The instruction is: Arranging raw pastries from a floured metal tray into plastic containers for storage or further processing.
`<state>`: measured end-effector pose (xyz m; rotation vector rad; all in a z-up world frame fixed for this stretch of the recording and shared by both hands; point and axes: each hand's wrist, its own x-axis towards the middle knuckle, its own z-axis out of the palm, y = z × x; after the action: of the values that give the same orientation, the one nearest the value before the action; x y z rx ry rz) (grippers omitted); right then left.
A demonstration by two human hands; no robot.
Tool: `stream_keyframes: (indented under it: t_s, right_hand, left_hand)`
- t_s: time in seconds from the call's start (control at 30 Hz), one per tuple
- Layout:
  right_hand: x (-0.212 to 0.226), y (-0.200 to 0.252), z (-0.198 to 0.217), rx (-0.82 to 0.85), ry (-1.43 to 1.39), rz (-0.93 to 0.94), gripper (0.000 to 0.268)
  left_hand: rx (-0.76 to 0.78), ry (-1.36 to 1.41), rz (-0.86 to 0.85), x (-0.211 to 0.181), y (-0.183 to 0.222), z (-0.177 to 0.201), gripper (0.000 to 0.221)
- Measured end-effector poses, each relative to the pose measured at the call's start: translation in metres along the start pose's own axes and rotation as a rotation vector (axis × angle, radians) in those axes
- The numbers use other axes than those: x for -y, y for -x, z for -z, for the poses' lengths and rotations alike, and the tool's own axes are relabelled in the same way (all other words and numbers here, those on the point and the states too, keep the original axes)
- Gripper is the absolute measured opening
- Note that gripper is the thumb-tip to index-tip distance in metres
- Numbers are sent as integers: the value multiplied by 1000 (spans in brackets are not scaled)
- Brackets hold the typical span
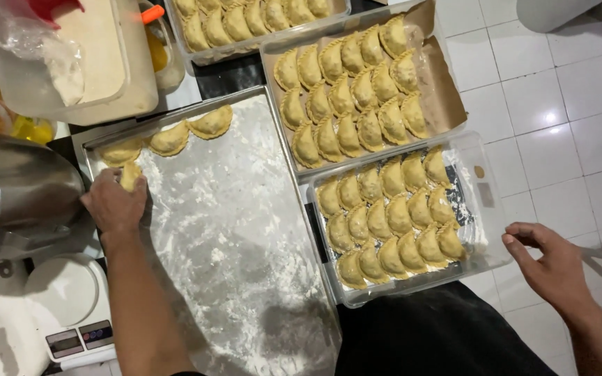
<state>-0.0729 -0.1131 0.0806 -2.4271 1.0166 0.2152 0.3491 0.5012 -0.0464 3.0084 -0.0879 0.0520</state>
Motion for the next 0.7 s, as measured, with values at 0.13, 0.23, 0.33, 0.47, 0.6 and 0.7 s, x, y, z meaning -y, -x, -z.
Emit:
stream_keyframes:
  t_s: [0.13, 0.23, 0.33, 0.47, 0.6, 0.7]
  right_hand:
    - [8, -1, 3, 30, -18, 51, 26]
    - [0, -4, -3, 46, -76, 83, 26]
    - [-3, -6, -15, 73, -243, 117, 24]
    - [27, 5, -43, 117, -672, 127, 22]
    - [56, 0, -61, 391, -774, 162, 31]
    - [72, 3, -56, 527, -935, 70, 62]
  left_hand:
    - [88, 97, 191, -13, 11, 8, 37]
    - [3, 163, 221, -30, 27, 17, 36]
    - [-150, 353, 207, -73, 47, 26, 31]
    - [-119, 1064, 189, -184, 96, 37, 29]
    - [182, 1312, 312, -348, 159, 36, 48]
    - [437, 1608, 363, -448, 213, 78, 40]
